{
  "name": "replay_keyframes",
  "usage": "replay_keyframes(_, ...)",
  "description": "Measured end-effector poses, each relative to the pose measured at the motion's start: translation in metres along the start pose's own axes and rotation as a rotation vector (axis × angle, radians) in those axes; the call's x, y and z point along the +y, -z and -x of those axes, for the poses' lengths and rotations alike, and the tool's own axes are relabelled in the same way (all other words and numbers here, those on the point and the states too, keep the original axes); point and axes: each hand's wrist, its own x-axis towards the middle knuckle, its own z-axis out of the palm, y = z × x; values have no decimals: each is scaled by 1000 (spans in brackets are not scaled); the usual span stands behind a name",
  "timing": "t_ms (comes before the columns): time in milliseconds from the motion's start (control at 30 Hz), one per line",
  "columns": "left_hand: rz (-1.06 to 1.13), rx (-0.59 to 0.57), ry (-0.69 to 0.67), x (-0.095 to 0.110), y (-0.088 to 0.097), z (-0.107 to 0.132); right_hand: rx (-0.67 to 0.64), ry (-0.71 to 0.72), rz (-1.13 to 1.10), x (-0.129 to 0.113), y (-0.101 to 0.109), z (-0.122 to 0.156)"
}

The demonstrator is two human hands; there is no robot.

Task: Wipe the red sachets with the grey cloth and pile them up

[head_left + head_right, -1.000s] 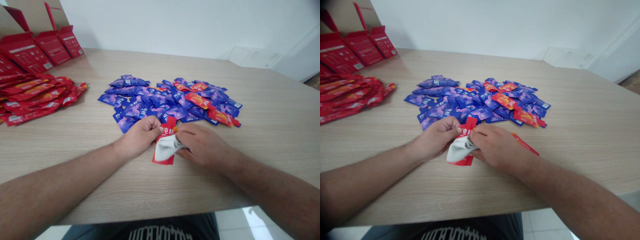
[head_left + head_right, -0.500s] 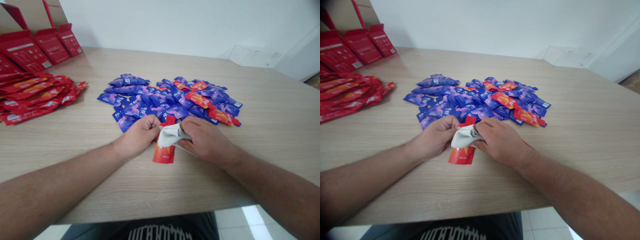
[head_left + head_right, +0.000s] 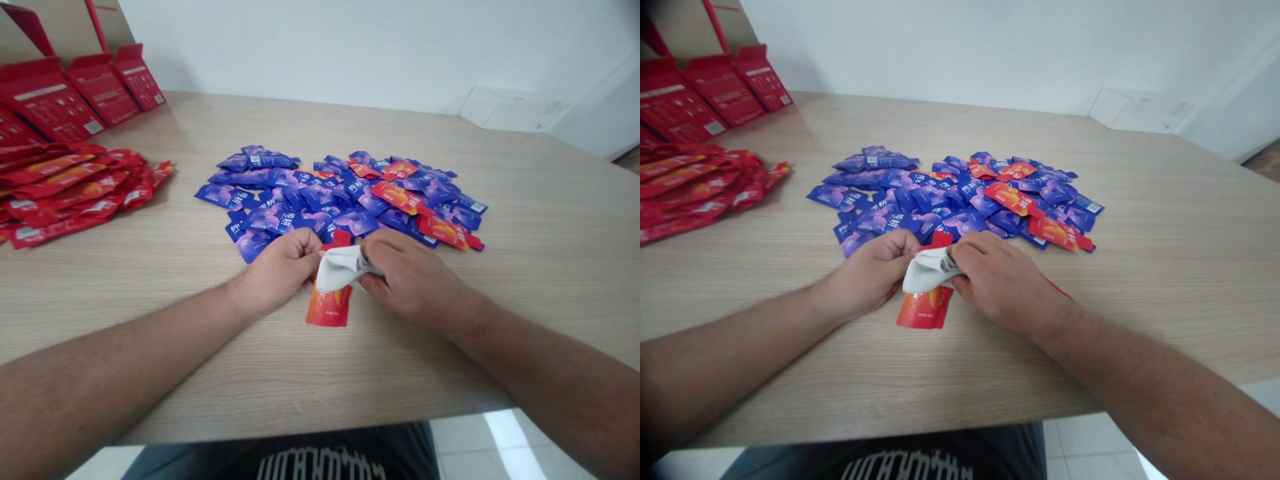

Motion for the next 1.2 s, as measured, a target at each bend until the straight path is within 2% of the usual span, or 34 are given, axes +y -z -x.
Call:
replay_keyframes(133,-18,9,-17,0,1,0,-98,161,-75,-9,1,4)
replay_keyframes(200,-7,5,-14,1,0,0,-64,123,-54,-8,1,4)
replay_keyframes(300,26,2,9,1,-1,0,19,-36,25,-2,2,2)
replay_keyframes(367,27,10,15,1,-2,1,21,-72,40,0,1,1)
replay_keyframes(533,-19,39,3,2,-1,2,-109,163,-76,-8,1,3)
replay_keyframes(567,-17,35,2,2,-1,1,-108,172,-82,-8,1,4)
replay_keyframes(700,9,8,9,2,-2,1,5,-31,14,-1,1,1)
replay_keyframes(767,6,12,15,2,-2,1,15,-76,38,1,0,0)
replay_keyframes(900,-19,41,12,3,-2,1,-98,124,-65,-5,0,2)
replay_keyframes(967,-18,43,7,3,-2,1,-118,160,-82,-7,1,3)
replay_keyframes(1133,2,17,11,3,-3,1,34,-91,24,3,-1,0)
replay_keyframes(1200,-14,22,13,3,-2,1,1,-62,6,3,-2,0)
